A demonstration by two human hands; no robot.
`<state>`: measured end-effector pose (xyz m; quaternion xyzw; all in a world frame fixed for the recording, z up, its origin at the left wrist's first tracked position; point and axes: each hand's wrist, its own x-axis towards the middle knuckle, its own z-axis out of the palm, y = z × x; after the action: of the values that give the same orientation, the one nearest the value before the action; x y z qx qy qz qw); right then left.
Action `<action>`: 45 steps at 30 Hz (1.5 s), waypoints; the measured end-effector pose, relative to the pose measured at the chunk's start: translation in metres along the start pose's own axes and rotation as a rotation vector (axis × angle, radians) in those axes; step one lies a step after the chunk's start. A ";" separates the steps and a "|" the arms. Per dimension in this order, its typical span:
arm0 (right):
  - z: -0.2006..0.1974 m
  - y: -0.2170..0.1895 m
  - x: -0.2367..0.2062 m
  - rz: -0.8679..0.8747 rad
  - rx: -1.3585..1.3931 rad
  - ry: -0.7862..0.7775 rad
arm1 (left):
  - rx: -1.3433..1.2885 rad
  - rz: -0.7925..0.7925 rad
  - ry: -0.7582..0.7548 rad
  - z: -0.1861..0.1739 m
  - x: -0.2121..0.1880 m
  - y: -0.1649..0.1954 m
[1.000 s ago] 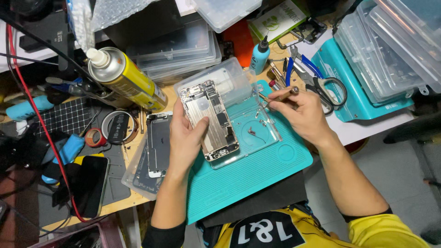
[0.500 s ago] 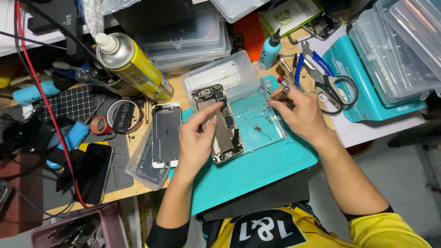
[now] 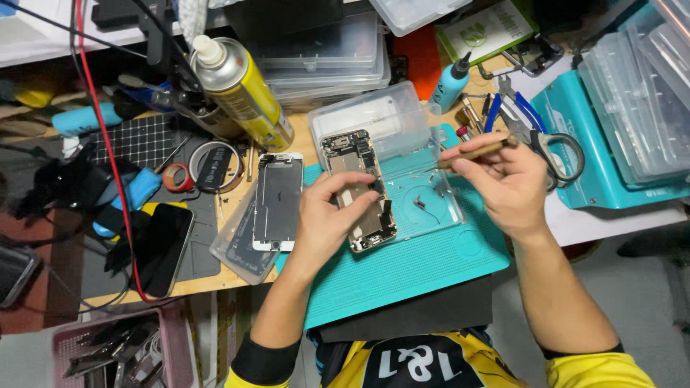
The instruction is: The person holds a disassembled phone frame in one hand and uses a small pry tool to scrape and remove adhesive residue and old material from the frame edges and interior. They rotate the frame repeatedly to reach different sides and set small removed pieces on the mat.
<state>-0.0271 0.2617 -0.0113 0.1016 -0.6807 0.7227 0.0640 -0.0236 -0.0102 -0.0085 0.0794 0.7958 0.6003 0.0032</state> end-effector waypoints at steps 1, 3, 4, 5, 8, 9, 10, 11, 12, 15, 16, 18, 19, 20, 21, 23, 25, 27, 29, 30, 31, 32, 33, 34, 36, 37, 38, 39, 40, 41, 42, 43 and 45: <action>0.001 -0.004 -0.001 -0.031 0.023 -0.014 | -0.006 0.010 0.004 0.000 0.000 0.001; 0.004 -0.010 0.000 -0.094 0.069 -0.040 | -0.019 0.030 0.010 0.002 -0.001 0.005; 0.006 -0.012 0.001 -0.106 0.087 -0.060 | -0.037 0.022 0.007 0.003 -0.002 0.007; 0.008 -0.013 0.003 -0.119 0.105 -0.078 | -0.055 0.015 0.004 0.003 -0.003 0.009; 0.016 -0.014 0.009 -0.111 0.184 -0.121 | -0.108 -0.001 0.002 0.004 -0.006 0.015; 0.018 -0.014 0.010 -0.101 0.215 -0.133 | -0.125 -0.005 0.003 0.004 -0.007 0.017; 0.021 -0.013 0.011 -0.102 0.216 -0.143 | -0.122 -0.003 0.009 0.004 -0.008 0.018; 0.023 -0.013 0.011 -0.103 0.216 -0.152 | -0.119 -0.001 0.015 0.004 -0.008 0.020; 0.025 -0.012 0.012 -0.104 0.216 -0.160 | -0.117 0.001 0.020 0.004 -0.008 0.021; 0.029 -0.009 0.012 -0.078 0.222 -0.155 | -0.142 0.020 0.035 0.005 -0.008 0.023; 0.031 -0.008 0.012 -0.066 0.237 -0.151 | -0.153 0.026 0.043 0.005 -0.009 0.024; 0.032 -0.007 0.012 -0.044 0.265 -0.140 | -0.175 0.042 0.055 0.006 -0.009 0.024; 0.032 -0.006 0.011 -0.039 0.275 -0.143 | -0.170 0.038 0.064 0.006 -0.009 0.024; 0.032 -0.006 0.012 -0.036 0.287 -0.145 | -0.163 0.034 0.072 0.006 -0.010 0.025; 0.032 -0.005 0.012 -0.032 0.298 -0.147 | -0.156 0.031 0.080 0.006 -0.010 0.024; 0.032 -0.004 0.011 -0.035 0.291 -0.148 | -0.135 0.047 0.090 0.006 -0.010 0.024; 0.032 -0.004 0.011 -0.039 0.285 -0.151 | -0.129 0.050 0.095 0.007 -0.010 0.024; 0.032 -0.003 0.010 -0.043 0.281 -0.157 | -0.135 0.037 0.096 0.009 -0.009 0.023; 0.032 -0.002 0.010 -0.034 0.283 -0.159 | -0.130 0.032 0.098 0.010 -0.009 0.022; 0.033 -0.001 0.010 -0.029 0.284 -0.159 | -0.128 0.030 0.099 0.010 -0.009 0.022; 0.033 -0.001 0.009 -0.030 0.283 -0.161 | -0.127 0.032 0.100 0.011 -0.009 0.021; 0.033 -0.001 0.009 -0.030 0.282 -0.163 | -0.125 0.034 0.102 0.011 -0.010 0.021; 0.033 -0.001 0.009 -0.031 0.281 -0.165 | -0.124 0.036 0.104 0.011 -0.010 0.021; 0.033 -0.001 0.009 -0.034 0.286 -0.163 | -0.115 0.048 0.104 0.011 -0.010 0.021; 0.033 -0.002 0.009 -0.043 0.296 -0.159 | -0.096 0.075 0.106 0.011 -0.009 0.021; 0.033 -0.002 0.009 -0.050 0.292 -0.155 | -0.091 0.077 0.107 0.010 -0.009 0.021; 0.034 -0.003 0.009 -0.057 0.289 -0.151 | -0.086 0.079 0.108 0.010 -0.009 0.022; 0.034 -0.003 0.009 -0.064 0.285 -0.147 | -0.082 0.082 0.109 0.010 -0.009 0.022; 0.034 -0.004 0.009 -0.062 0.286 -0.147 | -0.086 0.078 0.110 0.010 -0.009 0.022; 0.033 -0.005 0.009 -0.060 0.287 -0.147 | -0.090 0.074 0.111 0.010 -0.010 0.022; 0.033 -0.005 0.009 -0.058 0.289 -0.146 | -0.094 0.069 0.111 0.010 -0.010 0.021; 0.032 -0.006 0.008 -0.074 0.260 -0.133 | -0.060 0.043 0.128 0.009 -0.010 0.020; 0.027 -0.007 0.008 -0.105 0.200 -0.107 | 0.006 -0.010 0.161 0.005 -0.009 0.017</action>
<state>-0.0319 0.2350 -0.0006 0.1815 -0.6014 0.7762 0.0548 -0.0120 -0.0022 0.0057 0.0270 0.7956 0.6024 -0.0580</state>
